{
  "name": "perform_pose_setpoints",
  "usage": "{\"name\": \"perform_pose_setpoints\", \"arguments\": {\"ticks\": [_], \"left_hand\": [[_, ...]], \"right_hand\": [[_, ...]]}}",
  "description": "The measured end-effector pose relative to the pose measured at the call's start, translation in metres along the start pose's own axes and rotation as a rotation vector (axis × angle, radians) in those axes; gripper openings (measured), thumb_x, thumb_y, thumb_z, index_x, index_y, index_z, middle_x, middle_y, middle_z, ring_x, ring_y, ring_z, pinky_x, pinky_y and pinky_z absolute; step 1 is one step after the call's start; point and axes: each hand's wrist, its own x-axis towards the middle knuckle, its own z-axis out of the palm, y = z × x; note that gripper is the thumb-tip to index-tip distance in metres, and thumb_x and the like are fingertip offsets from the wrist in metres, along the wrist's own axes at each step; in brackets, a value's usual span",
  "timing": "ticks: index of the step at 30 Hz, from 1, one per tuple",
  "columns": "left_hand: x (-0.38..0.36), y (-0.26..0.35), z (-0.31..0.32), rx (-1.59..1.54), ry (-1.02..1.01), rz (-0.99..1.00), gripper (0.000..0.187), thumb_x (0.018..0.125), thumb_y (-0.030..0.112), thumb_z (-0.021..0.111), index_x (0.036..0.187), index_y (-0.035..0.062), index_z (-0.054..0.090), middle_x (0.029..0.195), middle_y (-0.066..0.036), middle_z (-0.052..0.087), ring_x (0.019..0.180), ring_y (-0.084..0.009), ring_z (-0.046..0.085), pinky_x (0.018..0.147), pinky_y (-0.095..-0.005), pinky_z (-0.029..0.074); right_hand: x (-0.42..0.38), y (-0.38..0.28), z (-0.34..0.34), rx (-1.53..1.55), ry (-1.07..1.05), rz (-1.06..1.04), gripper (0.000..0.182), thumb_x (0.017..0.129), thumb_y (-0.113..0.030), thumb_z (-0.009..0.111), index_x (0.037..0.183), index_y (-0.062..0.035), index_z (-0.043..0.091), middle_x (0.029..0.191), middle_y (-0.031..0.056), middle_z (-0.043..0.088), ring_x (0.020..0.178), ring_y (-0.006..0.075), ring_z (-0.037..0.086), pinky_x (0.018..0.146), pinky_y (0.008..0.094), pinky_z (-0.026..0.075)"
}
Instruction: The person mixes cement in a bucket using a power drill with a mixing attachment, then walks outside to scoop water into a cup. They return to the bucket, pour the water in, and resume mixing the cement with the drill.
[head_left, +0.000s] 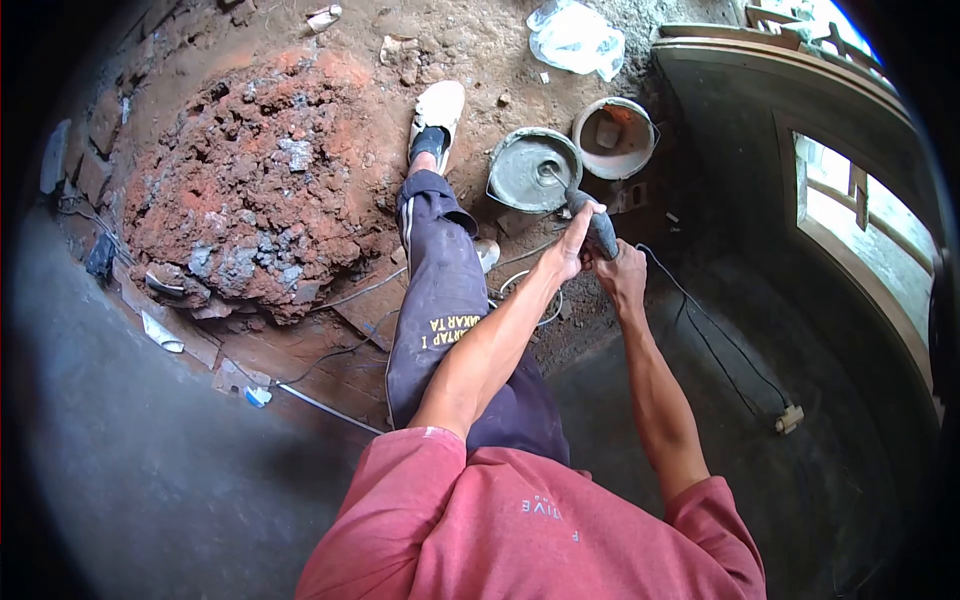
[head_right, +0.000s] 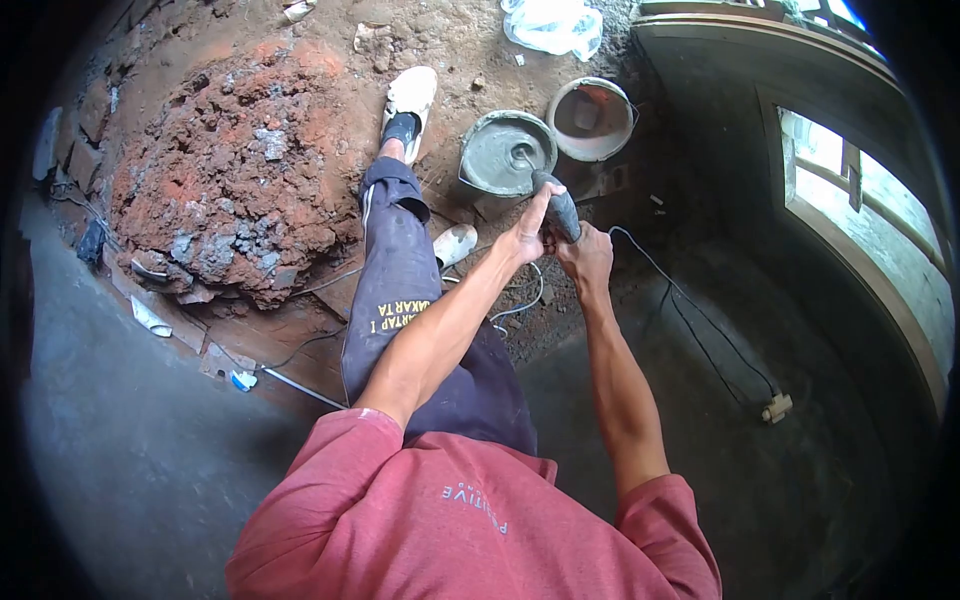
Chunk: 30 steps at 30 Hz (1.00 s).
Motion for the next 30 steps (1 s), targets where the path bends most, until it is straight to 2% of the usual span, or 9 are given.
{"name": "perform_pose_setpoints", "arguments": {"ticks": [7, 9, 10, 12, 24, 25, 30], "left_hand": [[-0.002, -0.002, 0.005, 0.023, 0.016, 0.004, 0.053, 0.064, 0.07, 0.065, 0.084, 0.0215, 0.061, 0.079, -0.001, 0.06, 0.072, -0.0169, 0.053, 0.06, -0.0324, 0.037], [-0.003, -0.002, 0.015, -0.062, 0.1, 0.087, 0.046, 0.067, 0.07, 0.063, 0.065, 0.0255, 0.053, 0.059, 0.005, 0.048, 0.051, -0.01, 0.039, 0.047, -0.0278, 0.024], [-0.005, -0.001, 0.013, -0.062, 0.102, 0.085, 0.046, 0.067, 0.07, 0.063, 0.065, 0.0255, 0.053, 0.059, 0.005, 0.048, 0.051, -0.01, 0.039, 0.047, -0.0278, 0.024], [0.0, 0.0, 0.006, -0.017, 0.073, 0.017, 0.056, 0.064, 0.07, 0.065, 0.09, 0.0208, 0.061, 0.083, -0.001, 0.06, 0.073, -0.0162, 0.054, 0.059, -0.0316, 0.036], [0.001, 0.004, 0.001, 0.03, 0.078, 0.067, 0.05, 0.066, 0.071, 0.062, 0.079, 0.0222, 0.059, 0.072, 0.001, 0.057, 0.063, -0.0151, 0.051, 0.055, -0.031, 0.034], [0.001, 0.002, 0.006, -0.029, 0.133, 0.064, 0.049, 0.066, 0.07, 0.062, 0.077, 0.0222, 0.06, 0.072, 0.001, 0.059, 0.061, -0.0146, 0.052, 0.054, -0.0298, 0.034], [0.002, 0.0, 0.003, 0.033, 0.138, 0.044, 0.049, 0.067, 0.069, 0.064, 0.08, 0.0214, 0.062, 0.072, 0.0, 0.06, 0.062, -0.0147, 0.054, 0.055, -0.0289, 0.036]], "right_hand": [[-0.001, 0.001, -0.003, 0.079, -0.014, -0.029, 0.038, 0.078, -0.039, 0.071, 0.086, -0.0017, 0.071, 0.078, 0.0231, 0.067, 0.076, 0.0408, 0.067, 0.069, 0.046, 0.053], [0.003, 0.001, -0.002, 0.093, -0.003, -0.048, 0.038, 0.078, -0.038, 0.072, 0.086, -0.0014, 0.071, 0.076, 0.0228, 0.067, 0.074, 0.0402, 0.067, 0.068, 0.0449, 0.052], [0.002, 0.002, 0.0, 0.094, -0.005, -0.047, 0.038, 0.078, -0.038, 0.072, 0.086, -0.0014, 0.071, 0.076, 0.0228, 0.067, 0.074, 0.0402, 0.067, 0.068, 0.0449, 0.052], [0.006, 0.006, 0.004, 0.16, -0.023, -0.063, 0.037, 0.078, -0.037, 0.073, 0.085, -0.0011, 0.071, 0.074, 0.0225, 0.067, 0.072, 0.0397, 0.067, 0.066, 0.0437, 0.052], [0.006, -0.007, -0.001, 0.243, -0.022, -0.068, 0.029, 0.079, -0.032, 0.07, 0.082, -0.0032, 0.071, 0.07, 0.0186, 0.067, 0.068, 0.0362, 0.068, 0.064, 0.041, 0.052], [0.003, -0.005, -0.001, 0.24, -0.024, -0.063, 0.029, 0.079, -0.032, 0.07, 0.082, -0.0032, 0.071, 0.07, 0.0186, 0.067, 0.068, 0.0362, 0.068, 0.064, 0.041, 0.052], [0.005, -0.008, 0.004, 0.209, 0.041, -0.076, 0.027, 0.078, -0.031, 0.07, 0.082, -0.0037, 0.071, 0.072, 0.0195, 0.067, 0.07, 0.0381, 0.067, 0.065, 0.0422, 0.053]]}}
